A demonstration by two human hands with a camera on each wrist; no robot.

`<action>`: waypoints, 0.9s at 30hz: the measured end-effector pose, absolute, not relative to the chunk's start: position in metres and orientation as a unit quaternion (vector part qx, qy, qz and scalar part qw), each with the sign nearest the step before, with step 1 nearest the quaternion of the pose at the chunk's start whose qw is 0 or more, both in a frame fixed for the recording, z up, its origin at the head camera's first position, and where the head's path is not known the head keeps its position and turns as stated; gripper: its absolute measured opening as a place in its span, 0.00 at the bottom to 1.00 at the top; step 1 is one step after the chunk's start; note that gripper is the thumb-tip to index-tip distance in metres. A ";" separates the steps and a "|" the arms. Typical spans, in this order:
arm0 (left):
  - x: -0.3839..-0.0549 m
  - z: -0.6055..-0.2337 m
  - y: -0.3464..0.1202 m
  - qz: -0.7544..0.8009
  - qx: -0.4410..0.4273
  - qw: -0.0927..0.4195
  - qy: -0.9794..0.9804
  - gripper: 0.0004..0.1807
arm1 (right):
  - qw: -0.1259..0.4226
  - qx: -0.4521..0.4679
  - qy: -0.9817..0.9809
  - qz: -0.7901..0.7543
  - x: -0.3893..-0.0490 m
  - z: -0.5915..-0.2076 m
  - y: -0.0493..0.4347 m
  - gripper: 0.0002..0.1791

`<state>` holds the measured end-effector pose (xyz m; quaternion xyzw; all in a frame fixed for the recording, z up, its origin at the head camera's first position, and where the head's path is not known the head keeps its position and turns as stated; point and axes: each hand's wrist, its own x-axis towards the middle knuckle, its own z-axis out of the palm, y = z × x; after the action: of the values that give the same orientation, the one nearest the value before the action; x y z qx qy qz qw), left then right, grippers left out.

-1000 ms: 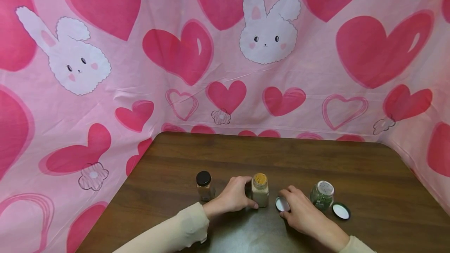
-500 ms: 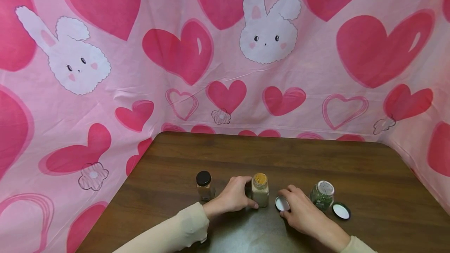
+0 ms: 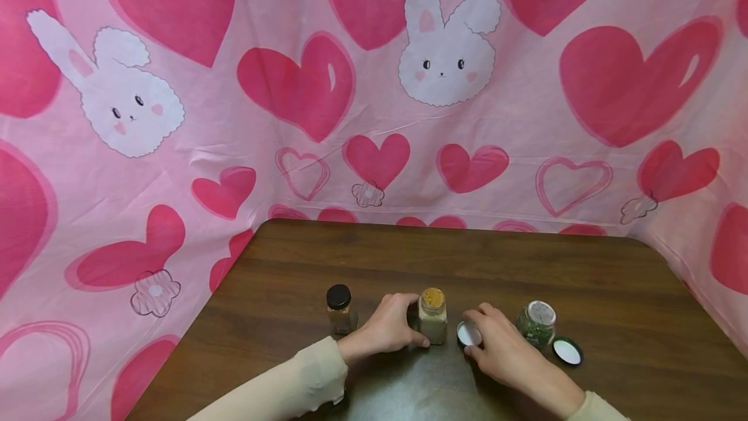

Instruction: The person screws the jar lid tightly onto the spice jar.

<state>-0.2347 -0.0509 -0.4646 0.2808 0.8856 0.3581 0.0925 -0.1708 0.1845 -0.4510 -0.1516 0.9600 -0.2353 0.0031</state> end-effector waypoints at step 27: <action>-0.233 -0.464 -0.052 0.370 0.284 0.089 0.880 0.28 | -0.032 -0.174 0.954 -0.242 -0.168 -0.438 0.182 0.26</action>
<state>-0.2333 -0.0517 -0.4645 0.2841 0.8801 0.3700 0.0885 -0.1683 0.1825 -0.4380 -0.1740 0.9540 -0.2419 -0.0325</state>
